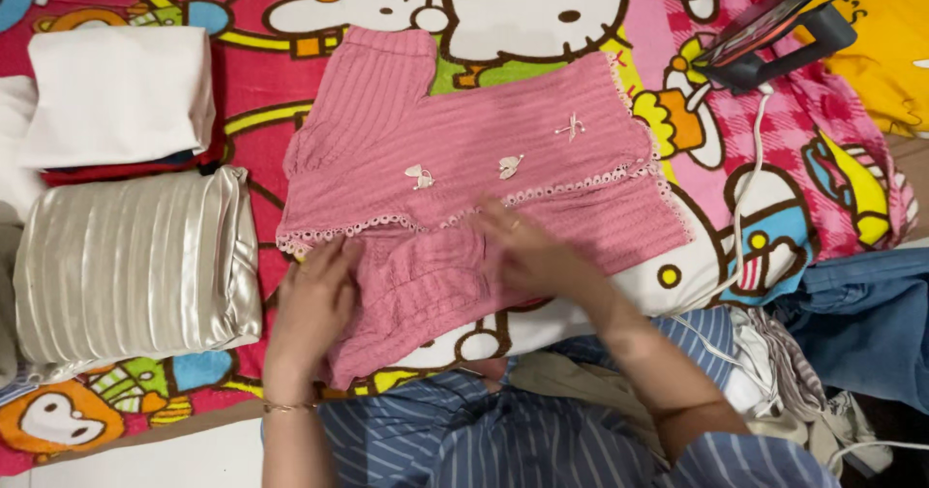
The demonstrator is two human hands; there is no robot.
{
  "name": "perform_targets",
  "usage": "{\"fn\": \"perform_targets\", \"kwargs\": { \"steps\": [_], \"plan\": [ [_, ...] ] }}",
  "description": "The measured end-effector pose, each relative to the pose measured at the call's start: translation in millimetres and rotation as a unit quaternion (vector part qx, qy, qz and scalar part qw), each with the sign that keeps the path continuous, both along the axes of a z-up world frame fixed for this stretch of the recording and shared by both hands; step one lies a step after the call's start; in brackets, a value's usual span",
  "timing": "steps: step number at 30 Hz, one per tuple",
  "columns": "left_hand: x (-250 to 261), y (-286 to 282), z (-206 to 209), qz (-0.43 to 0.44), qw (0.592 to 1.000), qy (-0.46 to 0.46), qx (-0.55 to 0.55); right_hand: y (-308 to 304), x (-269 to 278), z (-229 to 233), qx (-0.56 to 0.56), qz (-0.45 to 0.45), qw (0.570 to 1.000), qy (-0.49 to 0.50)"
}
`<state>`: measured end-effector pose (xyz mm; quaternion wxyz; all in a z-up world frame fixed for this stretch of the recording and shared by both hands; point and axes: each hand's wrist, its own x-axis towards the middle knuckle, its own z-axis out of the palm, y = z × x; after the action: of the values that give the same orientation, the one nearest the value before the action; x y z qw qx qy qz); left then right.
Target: The person irons a beige striped shirt and a pink sleeveless top on a bed, then folds each garment and places them in a stack. The person uses an electric iron and handles the clothes by hand.
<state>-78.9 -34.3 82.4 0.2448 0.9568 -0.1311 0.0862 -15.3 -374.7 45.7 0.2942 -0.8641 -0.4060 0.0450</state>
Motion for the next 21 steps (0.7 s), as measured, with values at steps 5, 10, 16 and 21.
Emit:
{"fn": "perform_targets", "kwargs": {
  "steps": [5, 10, 16, 21],
  "plan": [
    [48, 27, -1, 0.117, 0.987, -0.043, -0.104, -63, 86, 12, 0.015, -0.182, 0.974, -0.134],
    [163, 34, -51, 0.163, 0.978, -0.112, -0.060, -93, 188, 1, -0.099, -0.261, 0.951, -0.136],
    [230, 39, -102, 0.251, 0.967, 0.038, 0.013, -112, 226, -33, -0.167, -0.315, 0.929, -0.095],
    [209, 59, -63, 0.196, 0.953, 0.111, -0.202, -135, 204, -19, -0.158, -0.306, 0.914, -0.214]
  ]
}}
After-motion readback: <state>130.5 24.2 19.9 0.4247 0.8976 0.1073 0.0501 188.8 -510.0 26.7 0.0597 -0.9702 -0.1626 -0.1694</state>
